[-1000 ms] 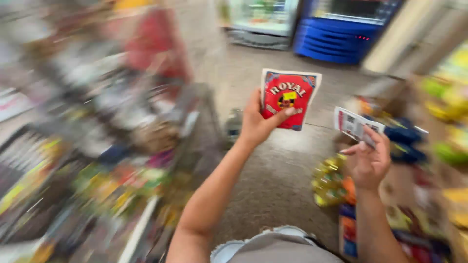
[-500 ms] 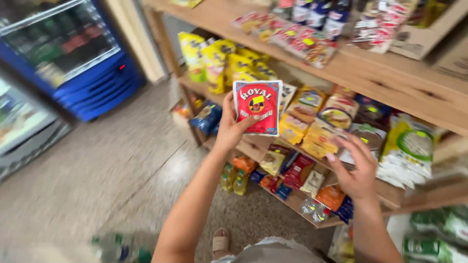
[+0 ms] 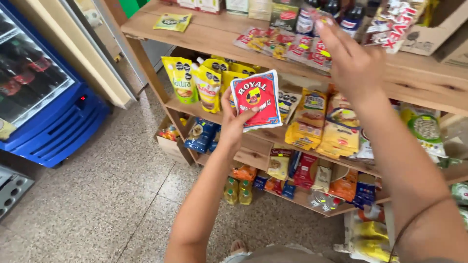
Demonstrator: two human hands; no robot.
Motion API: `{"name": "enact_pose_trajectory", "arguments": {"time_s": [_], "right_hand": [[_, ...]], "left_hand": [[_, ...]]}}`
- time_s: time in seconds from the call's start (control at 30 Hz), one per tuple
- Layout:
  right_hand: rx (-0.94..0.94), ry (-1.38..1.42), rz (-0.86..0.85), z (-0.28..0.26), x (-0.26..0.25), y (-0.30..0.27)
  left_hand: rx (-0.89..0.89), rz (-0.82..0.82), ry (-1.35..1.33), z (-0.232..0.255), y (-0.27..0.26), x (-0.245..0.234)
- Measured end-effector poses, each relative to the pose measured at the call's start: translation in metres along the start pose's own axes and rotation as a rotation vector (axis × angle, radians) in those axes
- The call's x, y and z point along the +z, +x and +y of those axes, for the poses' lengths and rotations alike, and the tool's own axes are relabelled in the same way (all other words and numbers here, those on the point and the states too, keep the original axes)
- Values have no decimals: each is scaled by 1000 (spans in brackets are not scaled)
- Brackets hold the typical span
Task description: The person organizes snack items in a small store by picking up packages from a glass counter and placing them onto wooden shelves. They handle various snack packets, including red and green boxes, and wipe the counter surface with a cloth.
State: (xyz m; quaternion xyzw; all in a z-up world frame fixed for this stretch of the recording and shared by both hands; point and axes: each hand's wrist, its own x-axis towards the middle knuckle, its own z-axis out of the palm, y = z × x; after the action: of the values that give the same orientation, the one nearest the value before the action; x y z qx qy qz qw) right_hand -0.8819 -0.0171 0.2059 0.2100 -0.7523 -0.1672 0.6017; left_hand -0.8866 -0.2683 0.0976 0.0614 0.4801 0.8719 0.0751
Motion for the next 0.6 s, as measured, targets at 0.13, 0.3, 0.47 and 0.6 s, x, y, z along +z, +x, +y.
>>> {"name": "enact_pose_trajectory", "arguments": {"time_s": [0.13,0.3,0.47,0.6], "right_hand": [[-197,-361,-73,-14,58,33],[-270,-277,-514,-55,82,59],[4,-167,-896,-76,101,51],[7,-174,-475,-71,81,33]], "left_hand": [[-26,21,-21,1,-1,-33],[-40,19,-60,7,3,-48],[-25,-22,-50,10,3,-46],[96,-83,28,13,4,-43]]}}
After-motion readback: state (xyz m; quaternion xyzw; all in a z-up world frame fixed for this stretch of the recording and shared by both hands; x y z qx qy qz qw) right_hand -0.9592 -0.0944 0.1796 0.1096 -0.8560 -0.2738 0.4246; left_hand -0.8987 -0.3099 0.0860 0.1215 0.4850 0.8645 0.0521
